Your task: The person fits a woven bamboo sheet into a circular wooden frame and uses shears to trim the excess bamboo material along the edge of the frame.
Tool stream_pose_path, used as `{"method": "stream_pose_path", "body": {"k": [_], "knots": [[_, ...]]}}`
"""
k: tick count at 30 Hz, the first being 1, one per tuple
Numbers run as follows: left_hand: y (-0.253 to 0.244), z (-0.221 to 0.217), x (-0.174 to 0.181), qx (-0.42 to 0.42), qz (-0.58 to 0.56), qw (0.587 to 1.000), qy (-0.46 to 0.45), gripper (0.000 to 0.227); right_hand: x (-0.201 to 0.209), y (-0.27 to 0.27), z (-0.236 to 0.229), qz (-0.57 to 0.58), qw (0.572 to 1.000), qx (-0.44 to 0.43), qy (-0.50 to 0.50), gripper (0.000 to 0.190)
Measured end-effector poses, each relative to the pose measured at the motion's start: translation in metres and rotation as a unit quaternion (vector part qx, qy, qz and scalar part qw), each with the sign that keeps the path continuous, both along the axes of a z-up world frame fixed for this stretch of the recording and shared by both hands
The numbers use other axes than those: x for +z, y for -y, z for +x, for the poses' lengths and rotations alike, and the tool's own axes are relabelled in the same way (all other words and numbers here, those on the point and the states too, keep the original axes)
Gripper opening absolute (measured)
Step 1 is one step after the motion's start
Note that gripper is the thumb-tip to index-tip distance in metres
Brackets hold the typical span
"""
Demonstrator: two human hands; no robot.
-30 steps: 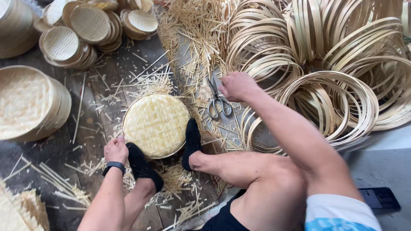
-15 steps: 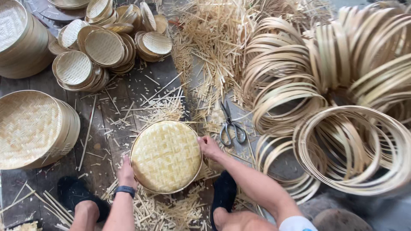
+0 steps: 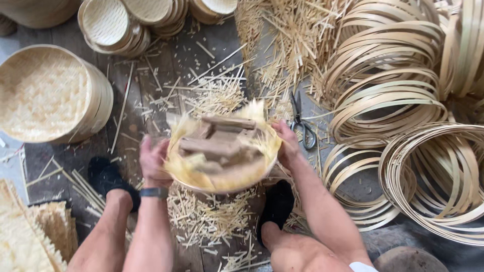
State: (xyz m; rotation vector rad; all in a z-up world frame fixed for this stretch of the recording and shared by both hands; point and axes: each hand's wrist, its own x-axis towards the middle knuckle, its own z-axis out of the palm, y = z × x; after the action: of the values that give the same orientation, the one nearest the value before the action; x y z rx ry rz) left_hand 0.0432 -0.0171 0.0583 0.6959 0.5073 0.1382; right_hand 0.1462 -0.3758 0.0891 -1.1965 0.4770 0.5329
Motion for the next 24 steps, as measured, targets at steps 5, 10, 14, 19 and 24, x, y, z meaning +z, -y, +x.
{"method": "stream_pose_path", "body": {"k": [5, 10, 14, 19, 24], "knots": [[0.025, -0.014, -0.026, -0.052, -0.010, 0.984, -0.171, 0.050, -0.067, 0.003, -0.031, 0.104, 0.994, 0.010, 0.033, 0.054], [0.040, -0.011, -0.054, -0.040, 0.507, 0.820, -0.260, 0.066, -0.117, 0.035, -0.055, -0.389, 0.910, 0.126, 0.068, 0.043], [0.128, 0.011, -0.042, -0.145, 0.672, 0.668, -0.287, 0.090, -0.143, 0.097, -0.031, -0.574, 0.814, 0.080, 0.036, 0.039], [0.213, 0.061, -0.042, -0.133, 0.636, 0.656, -0.384, 0.132, -0.165, 0.137, -0.008, -0.703, 0.665, 0.167, 0.190, 0.078], [0.206, 0.044, -0.044, -0.220, 0.713, 0.605, -0.277, 0.127, -0.158, 0.121, 0.011, -0.601, 0.770, 0.208, -0.047, 0.059]]}}
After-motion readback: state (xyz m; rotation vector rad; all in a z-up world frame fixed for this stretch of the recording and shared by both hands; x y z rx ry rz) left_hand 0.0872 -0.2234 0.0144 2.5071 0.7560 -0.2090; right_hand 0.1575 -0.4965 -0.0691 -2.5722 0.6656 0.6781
